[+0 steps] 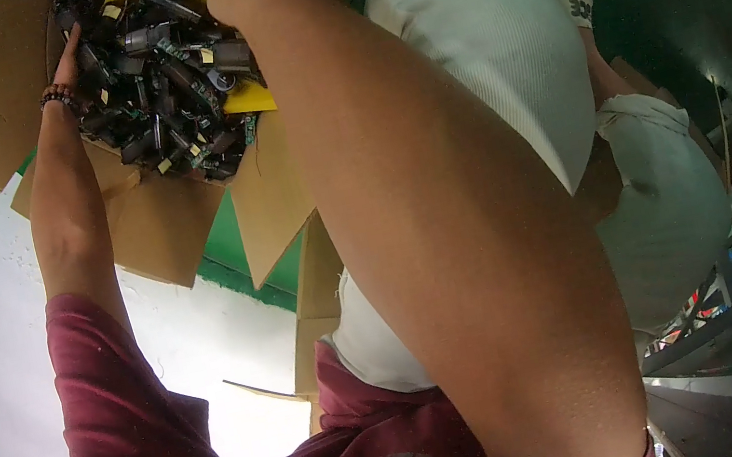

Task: The person applies sealant or adhesive to electronic components using a syringe dispenser.

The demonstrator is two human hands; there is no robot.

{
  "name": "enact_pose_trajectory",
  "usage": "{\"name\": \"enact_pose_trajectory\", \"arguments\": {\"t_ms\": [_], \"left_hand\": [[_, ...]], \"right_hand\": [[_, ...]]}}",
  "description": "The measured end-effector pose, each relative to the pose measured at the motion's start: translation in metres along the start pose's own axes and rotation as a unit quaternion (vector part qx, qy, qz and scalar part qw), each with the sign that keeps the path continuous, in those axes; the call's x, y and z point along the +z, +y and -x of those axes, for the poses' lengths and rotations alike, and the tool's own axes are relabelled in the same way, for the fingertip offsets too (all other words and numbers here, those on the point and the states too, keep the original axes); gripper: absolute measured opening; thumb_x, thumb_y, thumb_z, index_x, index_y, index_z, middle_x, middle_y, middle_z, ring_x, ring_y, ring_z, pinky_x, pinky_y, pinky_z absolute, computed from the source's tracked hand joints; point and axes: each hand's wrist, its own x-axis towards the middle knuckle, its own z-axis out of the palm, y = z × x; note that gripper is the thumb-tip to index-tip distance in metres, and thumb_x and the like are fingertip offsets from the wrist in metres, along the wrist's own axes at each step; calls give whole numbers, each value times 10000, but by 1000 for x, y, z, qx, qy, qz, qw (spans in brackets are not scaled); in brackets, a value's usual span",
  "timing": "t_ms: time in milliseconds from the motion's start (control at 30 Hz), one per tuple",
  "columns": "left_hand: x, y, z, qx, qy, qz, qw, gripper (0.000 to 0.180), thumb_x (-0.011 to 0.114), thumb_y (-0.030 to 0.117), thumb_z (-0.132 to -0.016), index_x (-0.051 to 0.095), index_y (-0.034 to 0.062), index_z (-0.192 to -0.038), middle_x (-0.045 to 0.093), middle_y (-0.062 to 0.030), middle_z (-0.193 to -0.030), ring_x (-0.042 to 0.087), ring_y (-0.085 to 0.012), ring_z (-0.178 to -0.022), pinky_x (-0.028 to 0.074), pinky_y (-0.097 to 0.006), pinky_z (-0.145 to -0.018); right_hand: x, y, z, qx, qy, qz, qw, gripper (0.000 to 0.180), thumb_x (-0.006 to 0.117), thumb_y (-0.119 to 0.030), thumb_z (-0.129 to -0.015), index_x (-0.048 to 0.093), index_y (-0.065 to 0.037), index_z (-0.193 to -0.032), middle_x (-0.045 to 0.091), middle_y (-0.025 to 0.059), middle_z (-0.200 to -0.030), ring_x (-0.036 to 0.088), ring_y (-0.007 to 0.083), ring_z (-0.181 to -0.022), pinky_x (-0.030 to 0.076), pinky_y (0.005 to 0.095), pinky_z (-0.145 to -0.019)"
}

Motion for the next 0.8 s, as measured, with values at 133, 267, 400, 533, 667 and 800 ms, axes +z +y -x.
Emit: {"name": "enact_pose_trajectory", "arguments": {"t_ms": [133, 267, 400, 533, 667, 800], "left_hand": [[-70, 4, 61, -184, 35, 179, 966, 607, 545, 514, -809, 482, 144, -1286, 497, -74, -1253, 445, -234, -1146, 333, -397, -968], [-58, -13, 59, -104, 43, 200, 973, 494, 552, 501, -806, 597, 133, -1132, 618, -36, -1071, 560, -201, -995, 439, -371, -828], [-45, -18, 72, -126, -13, 372, 920, 428, 570, 457, -806, 608, 141, -1094, 626, -37, -1042, 596, -211, -885, 480, -371, -728], [-12, -1, 90, -157, 21, 328, 931, 438, 605, 420, -790, 588, 96, -1084, 624, -52, -929, 596, -211, -747, 492, -351, -688], [-40, -32, 94, -79, 117, 209, 968, 483, 608, 391, -768, 567, 27, -1083, 623, -124, -1028, 580, -245, -944, 463, -333, -762], [53, 16, 126, 88, 208, 77, 971, 453, 599, 381, -810, 568, 59, -1127, 607, -214, -1032, 563, -300, -994, 415, -345, -873]], "right_hand": [[-18, -40, 21, 15, -154, -91, 984, 377, 594, -162, -836, 545, 33, -1155, 565, 193, -1177, 574, 280, -1066, 461, 342, -877], [-31, -37, 22, 13, -192, -106, 976, 398, 606, -167, -831, 536, 36, -1167, 567, 190, -1170, 578, 279, -1052, 453, 341, -866], [-34, -34, 26, 36, -172, -135, 975, 402, 609, -169, -829, 535, 34, -1168, 566, 187, -1169, 578, 269, -1045, 452, 339, -858], [-14, -26, -5, 29, -115, -81, 990, 384, 594, -149, -834, 536, 37, -1165, 554, 190, -1188, 574, 274, -1051, 448, 349, -866], [-11, -39, 15, -18, -199, -127, 972, 364, 565, -127, -845, 536, 41, -1166, 544, 198, -1202, 571, 291, -1055, 452, 362, -860], [-3, -28, -7, 21, -130, -83, 988, 336, 516, -124, -871, 538, 52, -1155, 580, 211, -1115, 597, 288, -986, 478, 366, -796]]}}
